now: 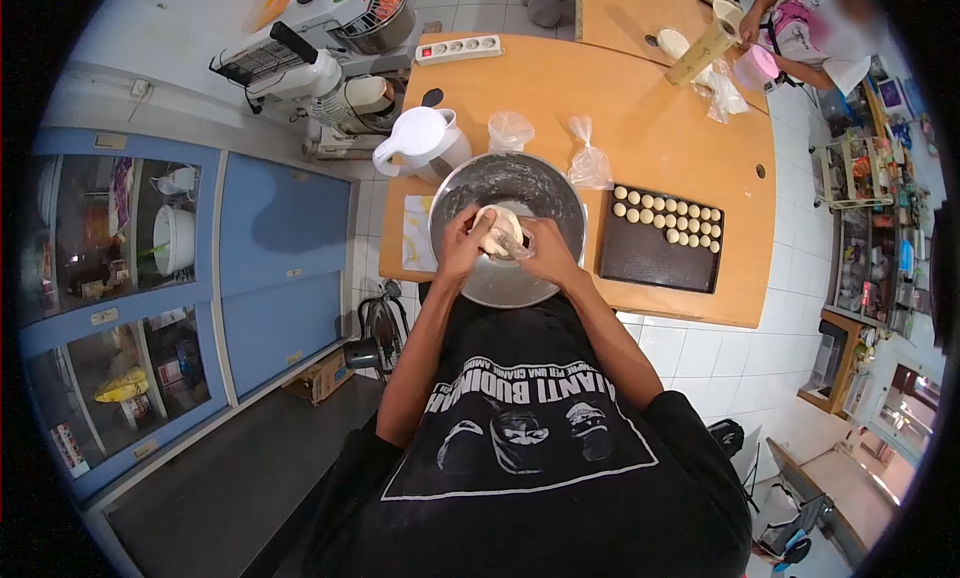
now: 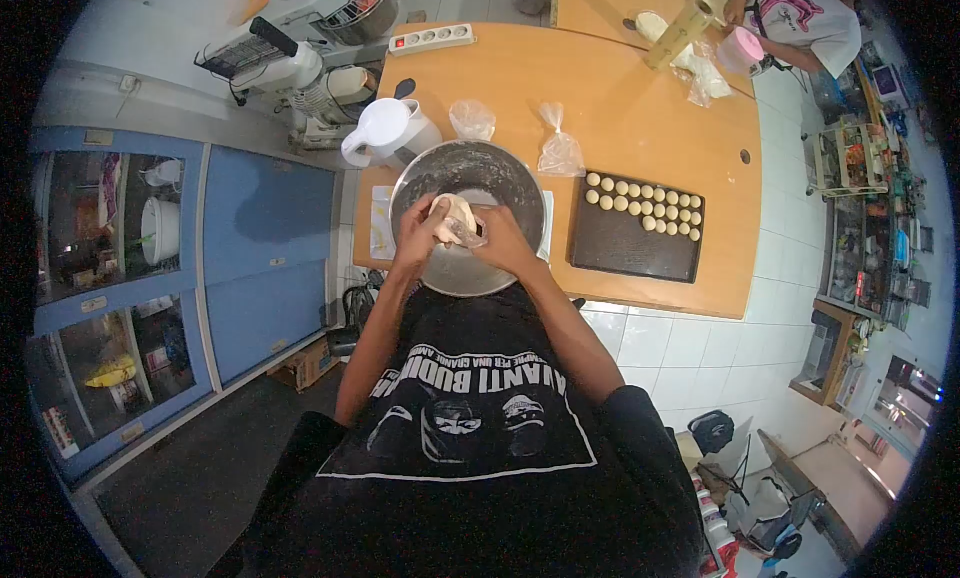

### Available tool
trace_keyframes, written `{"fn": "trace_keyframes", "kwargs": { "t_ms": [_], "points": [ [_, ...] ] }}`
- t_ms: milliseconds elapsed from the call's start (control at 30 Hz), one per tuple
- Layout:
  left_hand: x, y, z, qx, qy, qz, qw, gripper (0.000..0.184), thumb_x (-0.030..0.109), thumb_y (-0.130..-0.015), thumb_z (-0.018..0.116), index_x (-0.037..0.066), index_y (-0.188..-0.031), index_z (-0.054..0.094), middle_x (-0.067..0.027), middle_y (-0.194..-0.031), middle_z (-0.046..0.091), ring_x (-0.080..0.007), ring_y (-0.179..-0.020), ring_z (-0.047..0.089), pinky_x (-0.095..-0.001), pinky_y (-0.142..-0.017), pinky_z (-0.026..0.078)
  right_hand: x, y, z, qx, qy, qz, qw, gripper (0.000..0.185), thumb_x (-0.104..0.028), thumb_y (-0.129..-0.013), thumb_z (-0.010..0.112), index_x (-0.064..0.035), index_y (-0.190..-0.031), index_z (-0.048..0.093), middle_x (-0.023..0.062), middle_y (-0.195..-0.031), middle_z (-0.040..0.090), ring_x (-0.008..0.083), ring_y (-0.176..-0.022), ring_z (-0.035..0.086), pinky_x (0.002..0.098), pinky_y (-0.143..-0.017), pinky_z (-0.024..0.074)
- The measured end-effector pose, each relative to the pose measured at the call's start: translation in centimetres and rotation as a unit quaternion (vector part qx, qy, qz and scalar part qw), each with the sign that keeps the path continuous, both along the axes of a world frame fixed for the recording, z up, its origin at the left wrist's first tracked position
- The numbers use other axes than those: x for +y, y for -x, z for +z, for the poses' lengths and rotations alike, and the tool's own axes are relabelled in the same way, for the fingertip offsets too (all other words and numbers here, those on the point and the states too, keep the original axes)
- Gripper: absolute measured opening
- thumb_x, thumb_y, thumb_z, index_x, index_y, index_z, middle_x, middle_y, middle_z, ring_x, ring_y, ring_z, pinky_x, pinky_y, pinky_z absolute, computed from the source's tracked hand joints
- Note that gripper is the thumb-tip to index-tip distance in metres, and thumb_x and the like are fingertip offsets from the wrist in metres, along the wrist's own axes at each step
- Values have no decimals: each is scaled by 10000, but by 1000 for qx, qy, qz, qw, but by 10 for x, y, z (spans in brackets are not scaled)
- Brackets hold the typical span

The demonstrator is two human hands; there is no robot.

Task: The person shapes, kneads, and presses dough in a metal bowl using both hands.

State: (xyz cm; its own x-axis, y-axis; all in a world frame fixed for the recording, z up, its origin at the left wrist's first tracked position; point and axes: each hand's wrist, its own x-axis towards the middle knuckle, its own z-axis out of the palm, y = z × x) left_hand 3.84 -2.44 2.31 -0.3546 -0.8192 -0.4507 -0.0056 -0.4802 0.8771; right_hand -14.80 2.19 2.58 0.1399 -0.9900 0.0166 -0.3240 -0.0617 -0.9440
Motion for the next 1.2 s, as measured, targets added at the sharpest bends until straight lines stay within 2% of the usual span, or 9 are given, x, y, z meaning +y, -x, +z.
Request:
{"fn": "trace_keyframes", "kwargs": {
  "t_ms": [167,467,600,667,767,900,967,1067,1200],
  "points": [
    [-1,-11,1,30,46,0,999,296,322,-1078,588,53,-1203,593,-66,-1110,667,-122,-966,678,-270,-736,581,-3,-7,6,-52,70,-101,991,394,-89,-798,754,-2,-1179,699,214,-1094,695,406,-961,685,435,-863,541],
    [3,4,20,33,-86,42,995,382,264,-992,728,33,-1257,576,-84,-1198,671,-171,-1048,685,-310,-853,591,-2,-7,8,60,85,-2,995,578,-83,-826,761,-47,-1381,605,210,-1287,618,401,-1140,634,456,-968,514],
    [1,-1,23,48,-87,44,994,366,178,-990,717,30,-1299,589,-91,-1191,684,-175,-1066,688,-301,-865,587,-3,-7,3,-22,96,-48,994,576,-98,-824,757,-36,-1377,608,211,-1248,639,411,-1139,640,460,-983,506],
    [1,-5,18,87,-33,35,995,407,121,-988,710,22,-1358,571,-121,-1239,680,-159,-1130,666,-297,-878,575,-3,-3,-10,-71,4,-73,995,400,-150,-944,729,-34,-1321,662,144,-1135,702,262,-1059,683,382,-926,523],
    [0,-9,23,80,9,-3,997,424,99,-1008,671,21,-1409,562,-118,-1282,668,-177,-1160,653,-334,-957,557,-1,-1,-25,13,-60,-45,997,384,-204,-979,714,-9,-1304,655,126,-1030,742,224,-981,697,363,-892,532],
    [-3,-13,19,52,152,-74,984,420,119,-1021,658,17,-1415,555,-108,-1305,661,-184,-1182,635,-361,-1024,522,2,-10,-7,-160,-178,-34,970,442,-149,-837,779,21,-1229,663,225,-1144,722,362,-1115,690,414,-986,507],
    [-1,-14,32,79,123,-90,985,374,143,-1043,613,17,-1393,576,-117,-1324,658,-207,-1277,585,-354,-1100,458,4,-9,-6,-88,-74,-45,992,389,-161,-846,781,18,-1176,681,226,-1136,723,331,-1093,696,416,-956,506],
    [-3,-23,14,137,-50,-40,988,389,226,-1037,660,4,-1351,600,-88,-1209,693,-146,-1105,645,-317,-967,522,-1,-4,31,-23,-98,-8,995,369,-139,-815,782,21,-1137,702,222,-1078,735,319,-1003,720,415,-891,525],
    [-2,-24,6,-5,55,-86,995,341,283,-1034,674,1,-1226,659,-65,-1082,712,-124,-954,657,-293,-848,530,4,-8,-3,32,46,-6,998,326,-100,-775,770,30,-1069,716,214,-985,742,336,-873,731,417,-798,543]
  ]
}}
